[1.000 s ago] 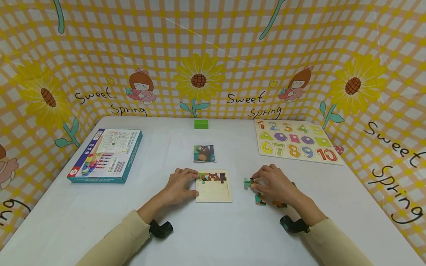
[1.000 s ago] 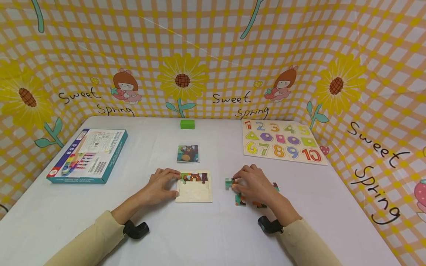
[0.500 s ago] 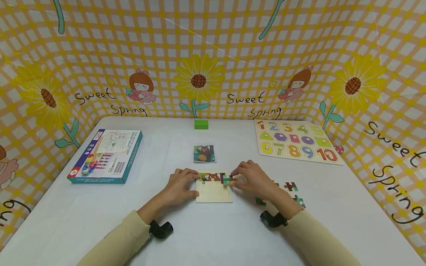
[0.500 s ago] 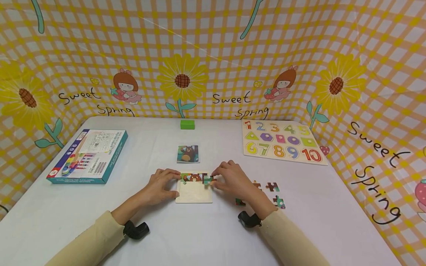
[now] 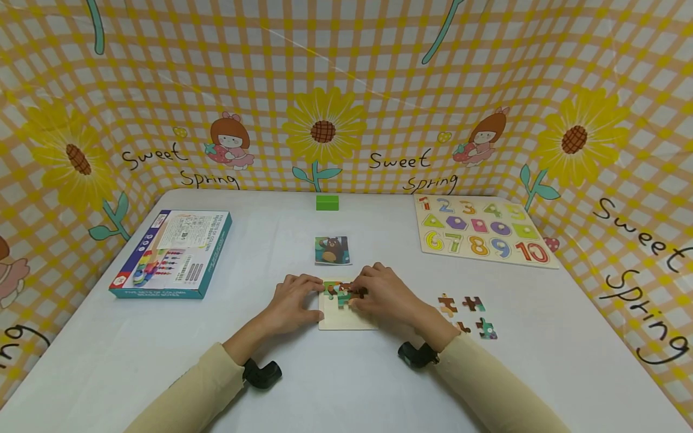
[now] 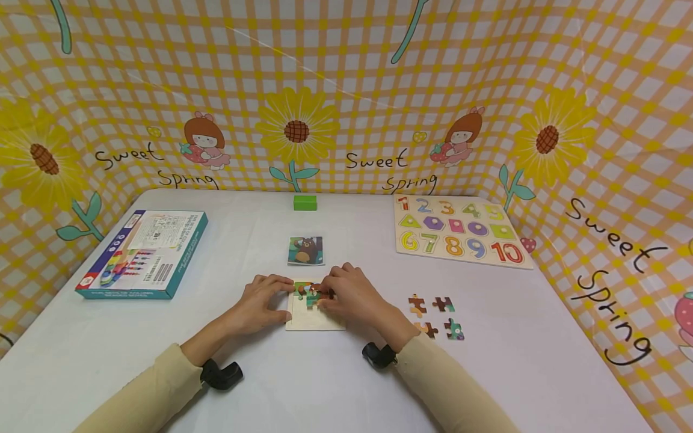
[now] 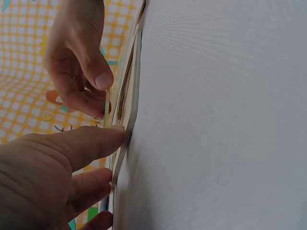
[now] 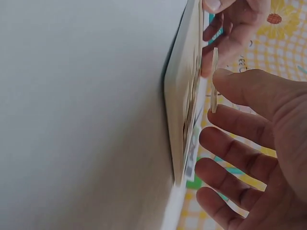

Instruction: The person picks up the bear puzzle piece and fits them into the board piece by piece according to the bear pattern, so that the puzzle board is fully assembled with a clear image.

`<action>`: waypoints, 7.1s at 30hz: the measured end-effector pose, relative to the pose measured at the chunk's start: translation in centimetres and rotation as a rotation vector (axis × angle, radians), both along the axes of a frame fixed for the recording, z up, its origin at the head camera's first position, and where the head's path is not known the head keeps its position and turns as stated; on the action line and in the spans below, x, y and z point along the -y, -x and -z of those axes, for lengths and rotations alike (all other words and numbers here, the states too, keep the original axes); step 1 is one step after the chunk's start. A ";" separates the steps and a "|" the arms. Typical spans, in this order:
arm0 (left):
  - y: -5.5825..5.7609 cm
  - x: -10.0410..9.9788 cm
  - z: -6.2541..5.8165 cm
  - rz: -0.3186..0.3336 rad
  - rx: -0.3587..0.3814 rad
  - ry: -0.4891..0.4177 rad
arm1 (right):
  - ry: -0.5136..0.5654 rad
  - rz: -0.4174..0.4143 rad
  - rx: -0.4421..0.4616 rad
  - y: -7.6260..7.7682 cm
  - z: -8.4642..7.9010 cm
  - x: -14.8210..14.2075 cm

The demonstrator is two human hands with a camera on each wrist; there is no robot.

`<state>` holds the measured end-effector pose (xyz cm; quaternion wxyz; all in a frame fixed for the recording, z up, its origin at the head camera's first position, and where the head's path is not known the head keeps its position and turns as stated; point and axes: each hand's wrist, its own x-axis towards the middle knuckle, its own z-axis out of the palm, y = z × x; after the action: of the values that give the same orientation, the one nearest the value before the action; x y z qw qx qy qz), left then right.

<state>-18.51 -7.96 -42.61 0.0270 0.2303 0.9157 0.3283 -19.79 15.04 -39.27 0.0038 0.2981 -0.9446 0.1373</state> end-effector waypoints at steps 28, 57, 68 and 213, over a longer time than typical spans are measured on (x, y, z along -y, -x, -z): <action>0.0 -0.1 0.0 -0.008 0.003 -0.004 | -0.044 -0.020 -0.003 0.2 0.6 2.4; -0.2 -1.5 0.3 -0.148 -0.030 -0.062 | -0.031 -0.033 -0.058 0.2 1.0 2.4; -0.3 -1.6 0.4 -0.150 -0.037 -0.063 | -0.026 -0.019 -0.032 0.2 1.0 2.4; -0.1 -1.8 0.3 -0.158 -0.047 -0.030 | 0.058 0.262 -0.012 -2.2 -0.3 -13.3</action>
<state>-18.39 -6.13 -42.87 -0.0240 0.1654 0.9263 0.3376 -17.61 28.36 -39.01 0.0360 0.1728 -0.9710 0.1610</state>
